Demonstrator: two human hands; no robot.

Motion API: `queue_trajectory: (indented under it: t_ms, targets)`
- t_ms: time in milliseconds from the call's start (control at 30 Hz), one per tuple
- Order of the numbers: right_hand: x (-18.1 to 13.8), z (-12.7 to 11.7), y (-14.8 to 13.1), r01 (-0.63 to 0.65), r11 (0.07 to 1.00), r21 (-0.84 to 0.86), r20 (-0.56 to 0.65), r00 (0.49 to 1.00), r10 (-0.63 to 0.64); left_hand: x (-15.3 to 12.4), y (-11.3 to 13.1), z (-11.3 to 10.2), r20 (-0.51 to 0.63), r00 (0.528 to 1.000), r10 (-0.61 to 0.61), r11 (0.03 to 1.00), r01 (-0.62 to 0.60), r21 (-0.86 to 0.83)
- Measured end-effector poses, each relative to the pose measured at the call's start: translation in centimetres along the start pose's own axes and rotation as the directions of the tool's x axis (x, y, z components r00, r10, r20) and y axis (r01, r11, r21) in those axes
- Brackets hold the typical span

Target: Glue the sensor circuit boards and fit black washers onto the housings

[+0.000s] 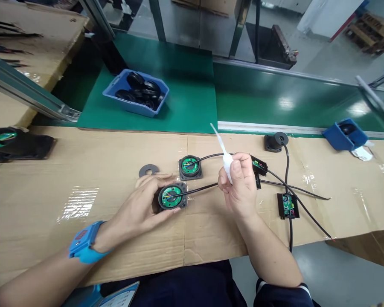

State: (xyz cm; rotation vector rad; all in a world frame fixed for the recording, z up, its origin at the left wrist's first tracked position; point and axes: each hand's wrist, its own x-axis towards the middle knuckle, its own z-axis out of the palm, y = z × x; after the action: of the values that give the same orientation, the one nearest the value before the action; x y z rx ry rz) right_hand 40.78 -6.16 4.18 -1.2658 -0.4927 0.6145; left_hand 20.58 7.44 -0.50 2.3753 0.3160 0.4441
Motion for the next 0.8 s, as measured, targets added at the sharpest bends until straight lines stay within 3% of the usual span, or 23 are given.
queue_trajectory:
  t_ms: [233,367,500,667,800]
  targets:
    - [-0.2,0.1,-0.2,0.001,0.999,0.045,-0.058,0.998,0.001,-1.4,1.2,0.0,-0.082,0.991,0.107,0.994,-0.108,-0.012]
    - [-0.4,0.1,-0.2,0.014,0.999,0.039,-0.065,0.998,-0.012,-2.0,1.1,0.5,-0.124,0.983,0.137,0.983,-0.151,-0.103]
    - [-0.9,0.1,-0.1,0.067,0.997,0.039,-0.05,0.997,-0.065,-2.1,1.7,0.5,-0.163,0.981,0.1,0.99,-0.115,-0.086]
    - [-1.5,0.2,0.4,0.185,0.983,-0.008,-0.042,0.982,-0.185,-1.9,2.4,-0.1,-0.174,0.967,0.187,0.98,-0.195,-0.03]
    - [-2.2,0.1,0.3,0.255,0.963,-0.083,0.022,0.967,-0.254,-1.8,2.6,-0.3,-0.162,0.969,0.187,0.981,-0.191,-0.009]
